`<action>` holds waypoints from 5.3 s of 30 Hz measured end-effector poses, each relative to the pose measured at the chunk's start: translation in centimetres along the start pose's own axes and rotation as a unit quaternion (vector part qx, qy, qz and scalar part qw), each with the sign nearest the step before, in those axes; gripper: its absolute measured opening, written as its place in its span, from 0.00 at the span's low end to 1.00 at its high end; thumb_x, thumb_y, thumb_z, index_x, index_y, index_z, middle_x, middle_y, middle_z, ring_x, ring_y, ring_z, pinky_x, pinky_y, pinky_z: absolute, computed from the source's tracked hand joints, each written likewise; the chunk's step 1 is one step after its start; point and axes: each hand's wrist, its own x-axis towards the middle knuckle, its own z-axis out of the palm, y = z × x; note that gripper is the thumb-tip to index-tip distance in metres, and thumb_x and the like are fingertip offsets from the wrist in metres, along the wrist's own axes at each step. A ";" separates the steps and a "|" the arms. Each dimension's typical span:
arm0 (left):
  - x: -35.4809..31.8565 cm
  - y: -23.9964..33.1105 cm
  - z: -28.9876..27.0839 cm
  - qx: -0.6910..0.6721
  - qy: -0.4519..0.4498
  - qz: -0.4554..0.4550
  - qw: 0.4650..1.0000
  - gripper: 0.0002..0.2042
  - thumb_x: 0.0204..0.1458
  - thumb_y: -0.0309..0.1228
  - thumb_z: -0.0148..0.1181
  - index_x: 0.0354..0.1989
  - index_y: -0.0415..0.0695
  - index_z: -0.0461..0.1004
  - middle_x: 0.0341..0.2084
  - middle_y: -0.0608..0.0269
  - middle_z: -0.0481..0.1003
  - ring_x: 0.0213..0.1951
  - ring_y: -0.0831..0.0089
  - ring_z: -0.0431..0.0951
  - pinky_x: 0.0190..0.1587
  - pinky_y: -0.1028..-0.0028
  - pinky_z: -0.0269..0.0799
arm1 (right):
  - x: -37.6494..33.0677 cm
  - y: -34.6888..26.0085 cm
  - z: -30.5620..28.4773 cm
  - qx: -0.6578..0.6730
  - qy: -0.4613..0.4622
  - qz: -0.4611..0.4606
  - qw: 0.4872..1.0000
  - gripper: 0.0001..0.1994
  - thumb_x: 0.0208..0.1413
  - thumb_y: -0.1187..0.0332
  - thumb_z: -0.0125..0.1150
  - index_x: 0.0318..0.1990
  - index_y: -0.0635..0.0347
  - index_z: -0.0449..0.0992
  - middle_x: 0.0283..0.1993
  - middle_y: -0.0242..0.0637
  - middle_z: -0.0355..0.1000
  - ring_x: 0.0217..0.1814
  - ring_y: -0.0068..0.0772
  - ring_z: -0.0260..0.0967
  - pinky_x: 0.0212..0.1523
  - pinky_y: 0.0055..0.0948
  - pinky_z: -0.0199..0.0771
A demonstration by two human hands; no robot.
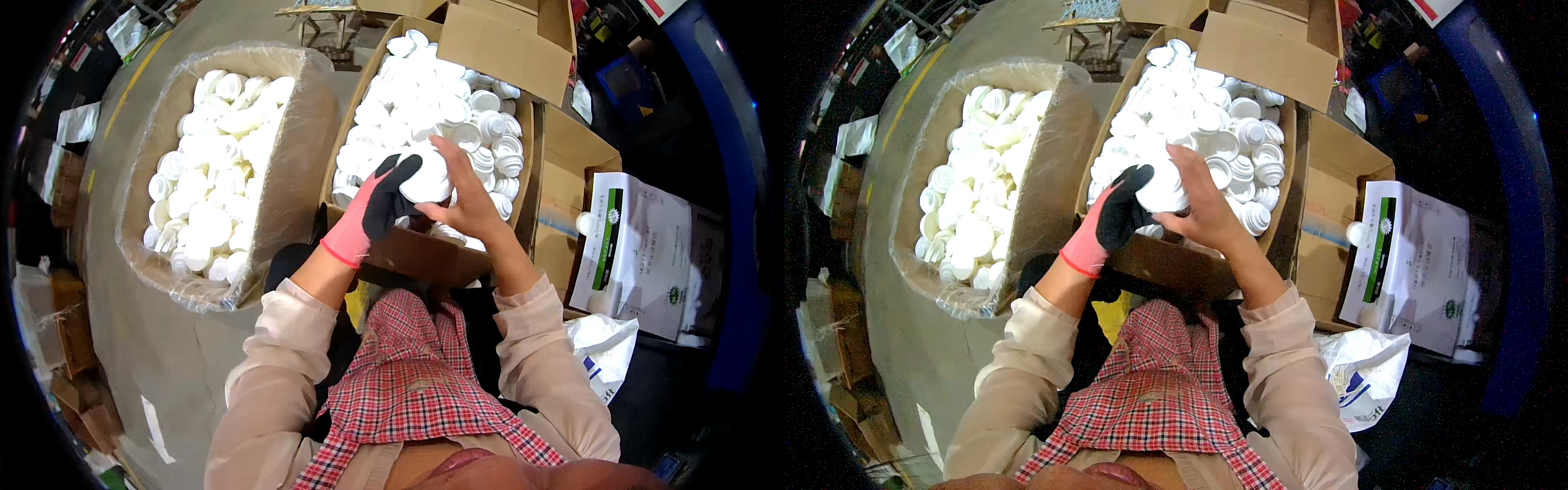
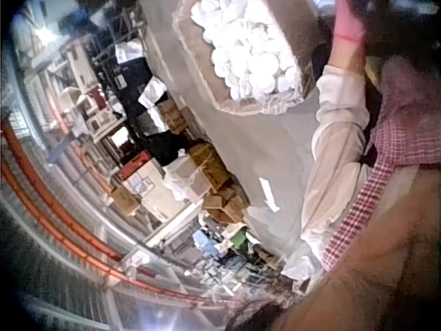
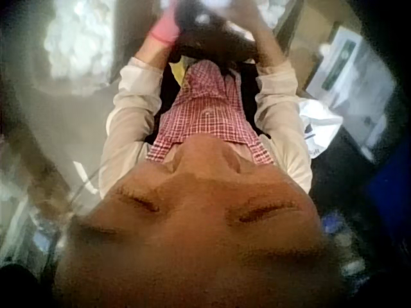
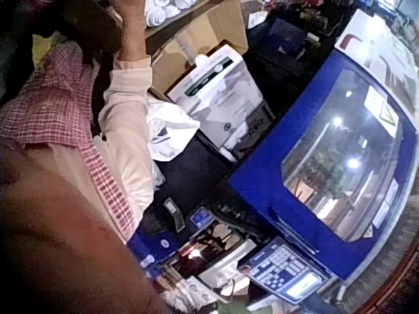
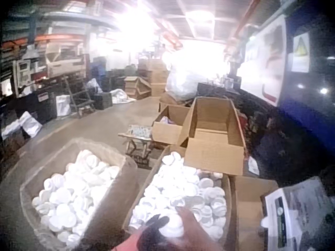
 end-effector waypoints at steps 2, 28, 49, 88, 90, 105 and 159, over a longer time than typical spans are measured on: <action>0.3 -0.2 0.6 0.021 0.032 0.024 0.999 0.18 0.60 0.39 0.53 0.54 0.42 0.67 0.46 0.63 0.74 0.45 0.73 0.77 0.45 0.73 0.74 | -0.2 -0.8 0.9 -0.032 0.053 0.039 0.997 0.53 0.29 0.62 0.80 0.65 0.63 0.53 0.62 0.52 0.57 0.65 0.55 0.55 0.65 0.41 0.56; 0.6 3.0 -7.6 -0.018 0.138 0.126 0.982 0.23 0.61 0.47 0.48 0.55 0.40 0.67 0.55 0.45 0.68 0.56 0.47 0.69 0.58 0.49 0.66 | -5.0 -0.5 -3.6 0.120 -0.106 0.129 0.979 0.17 0.50 0.65 0.66 0.47 0.61 0.74 0.44 0.42 0.73 0.46 0.43 0.71 0.47 0.37 0.71; 5.5 -4.3 0.0 0.334 0.156 0.007 0.930 0.22 0.64 0.40 0.39 0.60 0.38 0.60 0.51 0.49 0.69 0.49 0.57 0.74 0.55 0.60 0.69 | -51.7 32.5 -0.8 -0.351 -0.146 0.595 0.708 0.09 0.53 0.66 0.53 0.31 0.61 0.77 0.44 0.47 0.72 0.51 0.45 0.70 0.46 0.40 0.71; 3.8 -3.3 2.3 0.305 0.049 0.009 0.951 0.18 0.58 0.30 0.54 0.56 0.37 0.66 0.51 0.61 0.70 0.46 0.74 0.73 0.51 0.75 0.67 | -6.5 12.5 -13.1 0.007 0.010 0.144 0.989 0.13 0.49 0.81 0.56 0.43 0.63 0.76 0.44 0.41 0.69 0.49 0.42 0.69 0.50 0.31 0.68; 5.1 -3.7 1.4 0.302 -0.019 0.066 0.951 0.22 0.60 0.32 0.52 0.62 0.38 0.61 0.52 0.61 0.69 0.49 0.74 0.72 0.51 0.75 0.68 | -2.1 8.5 -9.3 0.020 -0.008 0.055 0.998 0.10 0.50 0.80 0.57 0.40 0.65 0.75 0.42 0.43 0.68 0.44 0.44 0.69 0.45 0.33 0.70; 1.6 -1.5 -2.7 0.514 -0.041 0.355 0.780 0.29 0.49 0.20 0.63 0.61 0.36 0.60 0.58 0.52 0.67 0.56 0.66 0.69 0.60 0.66 0.63 | -4.2 -1.0 3.2 -0.152 0.130 0.037 0.979 0.12 0.50 0.64 0.63 0.27 0.60 0.69 0.30 0.42 0.66 0.35 0.47 0.65 0.37 0.41 0.64; 3.1 -2.8 -0.7 -0.090 -0.023 -0.065 0.994 0.37 0.56 0.66 0.37 0.49 0.40 0.69 0.36 0.57 0.75 0.39 0.66 0.76 0.45 0.72 0.72 | -1.9 -3.2 0.5 -0.017 0.103 -0.086 0.991 0.19 0.43 0.82 0.54 0.45 0.60 0.76 0.46 0.45 0.67 0.43 0.46 0.64 0.44 0.33 0.66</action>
